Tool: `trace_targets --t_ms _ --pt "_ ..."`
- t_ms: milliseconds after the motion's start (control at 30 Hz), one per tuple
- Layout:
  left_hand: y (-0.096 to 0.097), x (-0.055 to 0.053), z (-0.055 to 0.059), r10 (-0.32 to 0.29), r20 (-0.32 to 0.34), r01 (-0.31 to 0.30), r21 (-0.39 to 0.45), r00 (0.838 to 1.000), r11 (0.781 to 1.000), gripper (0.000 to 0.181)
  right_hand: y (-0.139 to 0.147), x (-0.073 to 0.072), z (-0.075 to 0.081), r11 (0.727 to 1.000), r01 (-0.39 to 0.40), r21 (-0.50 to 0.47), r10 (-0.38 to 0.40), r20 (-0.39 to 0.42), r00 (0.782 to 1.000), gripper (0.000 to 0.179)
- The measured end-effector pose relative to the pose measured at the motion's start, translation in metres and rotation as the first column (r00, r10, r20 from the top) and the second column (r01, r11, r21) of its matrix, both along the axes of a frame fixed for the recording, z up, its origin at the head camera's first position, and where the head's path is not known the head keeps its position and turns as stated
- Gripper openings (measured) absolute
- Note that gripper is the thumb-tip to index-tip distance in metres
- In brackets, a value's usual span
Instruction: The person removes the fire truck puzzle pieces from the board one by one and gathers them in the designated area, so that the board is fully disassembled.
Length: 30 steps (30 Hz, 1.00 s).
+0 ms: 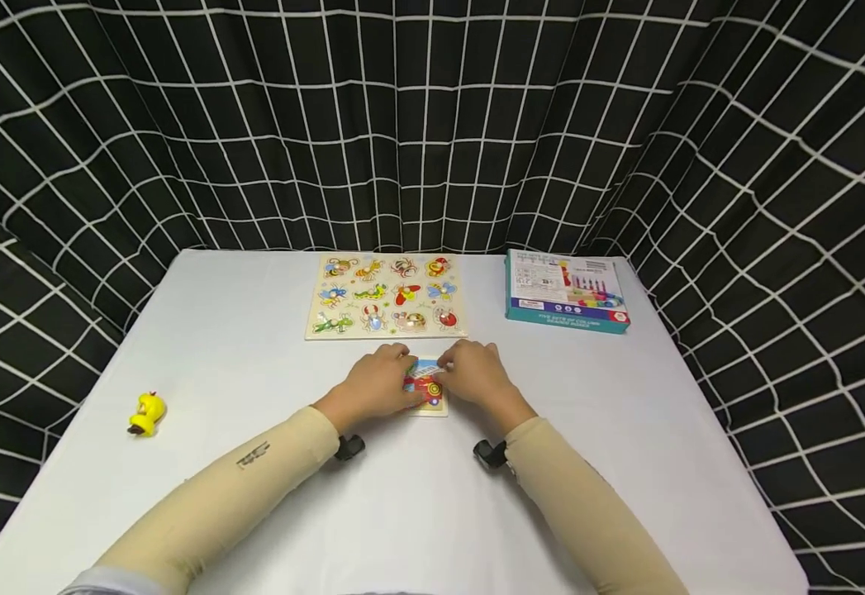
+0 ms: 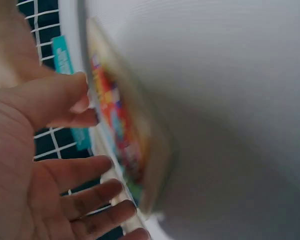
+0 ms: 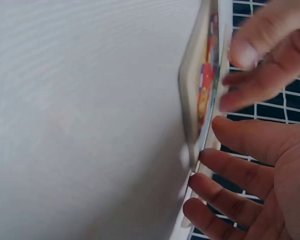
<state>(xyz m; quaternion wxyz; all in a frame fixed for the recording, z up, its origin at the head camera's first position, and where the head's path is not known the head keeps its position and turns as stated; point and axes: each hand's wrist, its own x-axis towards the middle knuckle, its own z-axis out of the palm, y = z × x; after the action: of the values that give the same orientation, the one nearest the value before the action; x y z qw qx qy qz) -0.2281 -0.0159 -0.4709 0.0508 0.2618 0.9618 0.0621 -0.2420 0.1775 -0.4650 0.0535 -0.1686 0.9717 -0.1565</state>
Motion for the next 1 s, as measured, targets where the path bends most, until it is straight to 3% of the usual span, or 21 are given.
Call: trace_targets --t_ms 167,367,600,767,1000 --pt "0.000 -0.003 -0.002 -0.013 -0.041 0.011 -0.036 0.999 0.999 0.069 -0.001 -0.006 0.002 1.000 0.011 -0.015 -0.011 -0.033 0.999 0.024" --pt "0.002 -0.006 -0.002 0.042 -0.052 -0.041 0.012 0.998 0.999 0.066 -0.003 -0.008 0.008 0.999 -0.028 0.029 0.030 -0.054 0.998 0.026" --pt "0.009 -0.006 -0.017 0.114 -0.057 -0.111 0.055 0.992 0.992 0.064 0.001 -0.015 -0.004 0.998 -0.011 -0.069 0.014 0.042 0.999 0.029" --pt "0.013 -0.005 -0.017 0.144 -0.047 -0.143 0.031 0.988 0.989 0.068 0.006 -0.024 -0.010 0.993 0.004 -0.121 0.009 0.108 0.994 0.029" --pt "0.018 -0.005 -0.014 0.151 -0.040 -0.151 0.011 0.988 0.989 0.065 0.009 -0.026 0.000 0.995 -0.016 -0.099 0.026 0.095 0.995 0.027"
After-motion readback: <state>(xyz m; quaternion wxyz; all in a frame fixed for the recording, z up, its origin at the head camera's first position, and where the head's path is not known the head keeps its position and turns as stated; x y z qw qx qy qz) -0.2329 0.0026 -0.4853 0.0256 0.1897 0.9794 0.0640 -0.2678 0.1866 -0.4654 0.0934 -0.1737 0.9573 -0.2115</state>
